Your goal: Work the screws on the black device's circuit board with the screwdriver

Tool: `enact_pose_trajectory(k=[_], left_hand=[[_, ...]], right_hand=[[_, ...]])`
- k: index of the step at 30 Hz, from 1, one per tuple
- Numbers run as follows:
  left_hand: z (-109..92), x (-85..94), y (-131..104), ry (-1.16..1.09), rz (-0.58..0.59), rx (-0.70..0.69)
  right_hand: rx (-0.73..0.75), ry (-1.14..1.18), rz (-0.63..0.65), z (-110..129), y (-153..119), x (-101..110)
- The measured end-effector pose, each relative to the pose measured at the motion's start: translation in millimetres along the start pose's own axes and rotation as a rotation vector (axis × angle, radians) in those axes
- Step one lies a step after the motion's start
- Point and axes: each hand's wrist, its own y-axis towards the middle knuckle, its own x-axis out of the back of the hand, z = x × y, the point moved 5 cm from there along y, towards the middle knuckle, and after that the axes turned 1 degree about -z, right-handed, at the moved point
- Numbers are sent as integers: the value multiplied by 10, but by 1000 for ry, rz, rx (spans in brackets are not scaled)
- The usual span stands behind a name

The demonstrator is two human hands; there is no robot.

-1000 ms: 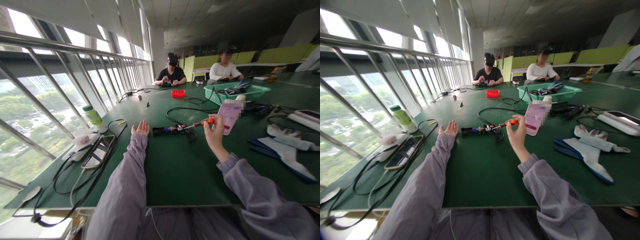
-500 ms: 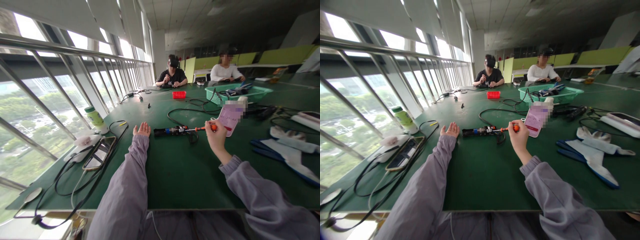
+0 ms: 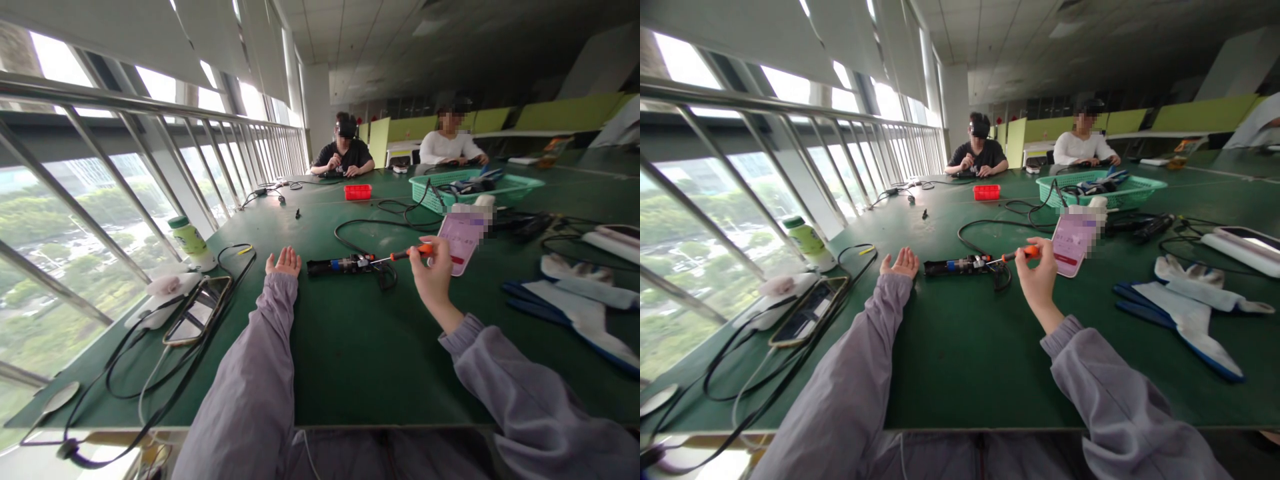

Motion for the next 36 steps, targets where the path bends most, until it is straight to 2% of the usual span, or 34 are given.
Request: enact_pose_trajectory(k=[12, 17, 20, 24, 27, 33, 36], left_hand=[[-27, 1, -3, 117, 11, -46], [-47, -74, -3, 329, 26, -123], [41, -178, -8, 556, 57, -184], [258, -308, -111, 884, 166, -308], [409, -373, -258, 1045, 255, -389], [653, -563, -492, 1563, 591, -709], [722, -537, -438, 1664, 626, -712]], right_hand=[[7, -4, -10, 20, -12, -3], [-17, -21, 20, 3, -15, -15], [2, -4, 13, 21, -10, -14], [8, -2, 29, 48, -14, -16], [-3, -10, 58, 56, -22, -25], [18, 7, 23, 59, -11, -24], [-4, -5, 49, 47, -19, -33]])
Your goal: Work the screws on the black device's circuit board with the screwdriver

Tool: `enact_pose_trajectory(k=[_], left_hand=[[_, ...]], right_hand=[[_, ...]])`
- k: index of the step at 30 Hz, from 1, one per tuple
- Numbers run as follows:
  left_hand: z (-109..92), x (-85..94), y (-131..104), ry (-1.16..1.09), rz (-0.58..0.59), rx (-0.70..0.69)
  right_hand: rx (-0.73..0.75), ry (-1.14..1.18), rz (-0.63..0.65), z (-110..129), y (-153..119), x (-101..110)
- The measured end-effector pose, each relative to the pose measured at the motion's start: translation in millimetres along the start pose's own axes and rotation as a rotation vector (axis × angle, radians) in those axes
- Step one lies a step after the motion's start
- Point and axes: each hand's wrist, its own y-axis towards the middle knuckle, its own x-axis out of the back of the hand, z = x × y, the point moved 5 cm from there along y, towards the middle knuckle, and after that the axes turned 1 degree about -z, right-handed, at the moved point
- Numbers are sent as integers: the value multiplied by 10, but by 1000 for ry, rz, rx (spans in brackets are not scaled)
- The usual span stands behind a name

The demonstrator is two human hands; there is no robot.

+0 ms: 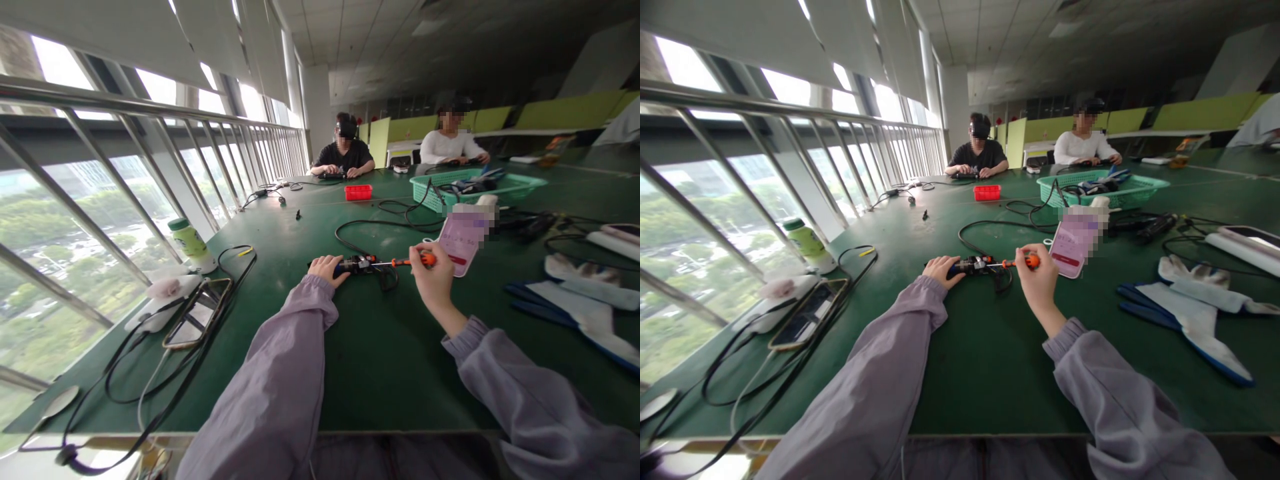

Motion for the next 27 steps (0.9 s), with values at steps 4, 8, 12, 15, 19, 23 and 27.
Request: enact_pose_trajectory(k=[4, 8, 12, 15, 19, 23, 27], left_hand=[[80, -13, 13, 22, 6, 12], [93, 22, 1, 40, -3, 16], [95, 58, -14, 45, -14, 21], [98, 63, -25, 55, -16, 14], [112, 46, -32, 53, -18, 13], [119, 40, -28, 45, -30, 22], [88, 41, -36, 68, -20, 9]], right_hand=[[15, 4, -9, 13, -10, 4], [16, 7, 19, 12, -14, -8], [11, 7, 68, 30, -17, -36], [37, 21, 33, 60, -16, -30], [26, 10, 45, 39, -27, -34], [25, -1, 46, 19, -27, -33], [35, 4, 4, 23, -19, -16]])
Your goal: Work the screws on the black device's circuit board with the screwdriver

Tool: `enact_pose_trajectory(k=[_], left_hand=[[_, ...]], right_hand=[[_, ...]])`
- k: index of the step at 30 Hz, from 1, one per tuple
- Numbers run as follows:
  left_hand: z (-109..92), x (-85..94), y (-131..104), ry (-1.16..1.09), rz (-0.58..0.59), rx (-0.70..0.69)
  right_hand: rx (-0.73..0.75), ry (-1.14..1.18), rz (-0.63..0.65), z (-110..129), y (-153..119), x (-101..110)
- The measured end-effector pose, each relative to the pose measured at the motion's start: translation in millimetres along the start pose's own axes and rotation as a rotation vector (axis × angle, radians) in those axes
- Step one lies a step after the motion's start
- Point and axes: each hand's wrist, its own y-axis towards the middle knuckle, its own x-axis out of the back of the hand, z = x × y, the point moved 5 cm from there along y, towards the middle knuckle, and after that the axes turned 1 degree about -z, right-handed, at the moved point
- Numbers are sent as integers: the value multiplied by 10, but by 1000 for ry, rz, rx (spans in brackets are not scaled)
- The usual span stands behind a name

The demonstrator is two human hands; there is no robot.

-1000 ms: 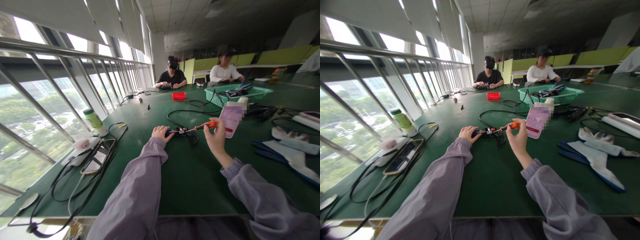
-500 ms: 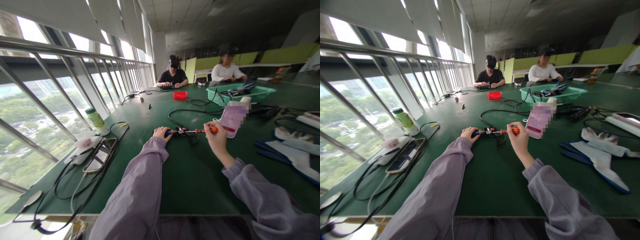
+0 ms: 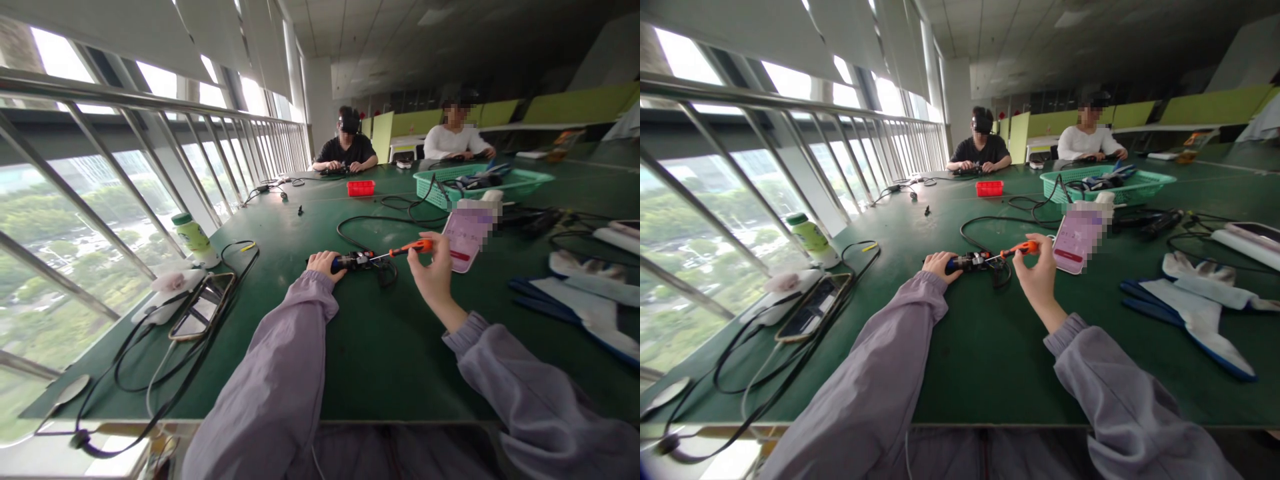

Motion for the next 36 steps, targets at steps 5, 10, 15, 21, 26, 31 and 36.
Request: enact_pose_trajectory(k=[5, 10, 15, 21, 26, 31, 36], left_hand=[[-47, 2, -22, 36, 13, -10], [-42, -2, -18, 47, 15, -16], [-42, -5, -12, 66, 10, -30], [-50, -12, -9, 105, 17, -45], [-45, -21, -1, 153, 22, -53], [-56, -28, -1, 222, 44, -48], [-97, -32, -16, 361, 93, -44]], right_hand=[[-30, -23, 14, -8, -5, 10], [-10, -5, -7, 25, 1, 13], [-26, -21, 36, 8, -8, -1], [-3, -15, -4, 4, 8, 9], [-10, -24, 23, -14, 2, 5], [20, -13, 15, 23, 4, 10], [25, -24, 40, 45, 6, 2]])
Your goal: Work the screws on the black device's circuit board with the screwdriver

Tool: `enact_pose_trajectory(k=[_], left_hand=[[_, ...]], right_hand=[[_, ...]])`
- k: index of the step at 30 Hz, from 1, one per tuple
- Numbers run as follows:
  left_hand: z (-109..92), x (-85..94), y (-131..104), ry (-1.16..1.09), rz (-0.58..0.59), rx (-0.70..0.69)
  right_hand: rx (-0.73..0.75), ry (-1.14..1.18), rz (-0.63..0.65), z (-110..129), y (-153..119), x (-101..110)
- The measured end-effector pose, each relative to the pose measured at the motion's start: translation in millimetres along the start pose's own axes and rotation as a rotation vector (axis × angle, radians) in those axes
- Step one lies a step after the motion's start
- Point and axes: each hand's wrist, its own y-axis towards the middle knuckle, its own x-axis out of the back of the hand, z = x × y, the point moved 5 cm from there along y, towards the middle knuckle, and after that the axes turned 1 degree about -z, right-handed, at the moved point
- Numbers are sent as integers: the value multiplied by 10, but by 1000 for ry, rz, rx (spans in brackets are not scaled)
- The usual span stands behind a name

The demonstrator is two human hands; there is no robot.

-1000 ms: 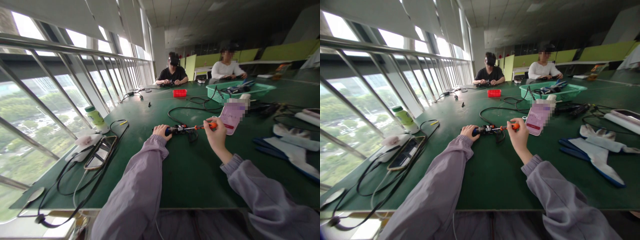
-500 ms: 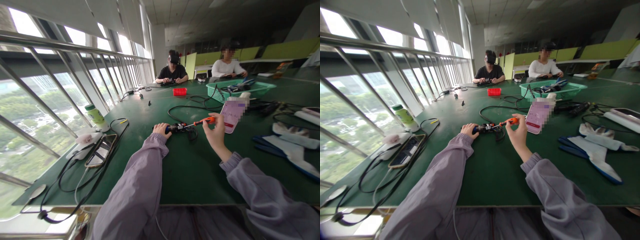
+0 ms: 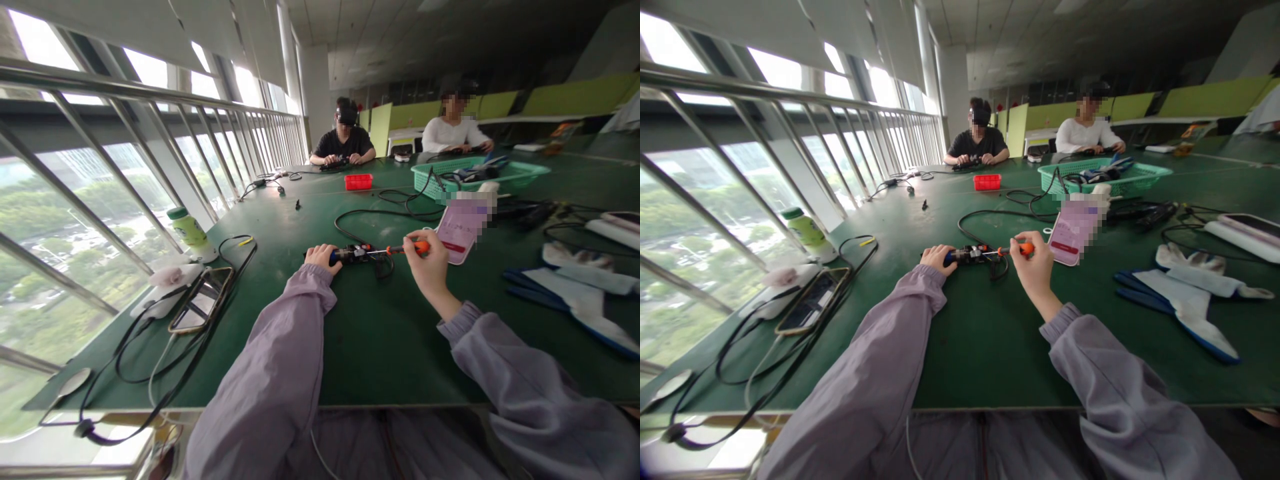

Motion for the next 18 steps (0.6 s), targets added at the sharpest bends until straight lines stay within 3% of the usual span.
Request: enact_pose_trajectory(k=[8, 18], left_hand=[[-34, 12, -8, 174, 43, -20], [-22, -9, 7, 233, 45, -30]], right_hand=[[3, -1, -8, -16, 4, 2], [5, 1, 5, -3, -3, -4]])
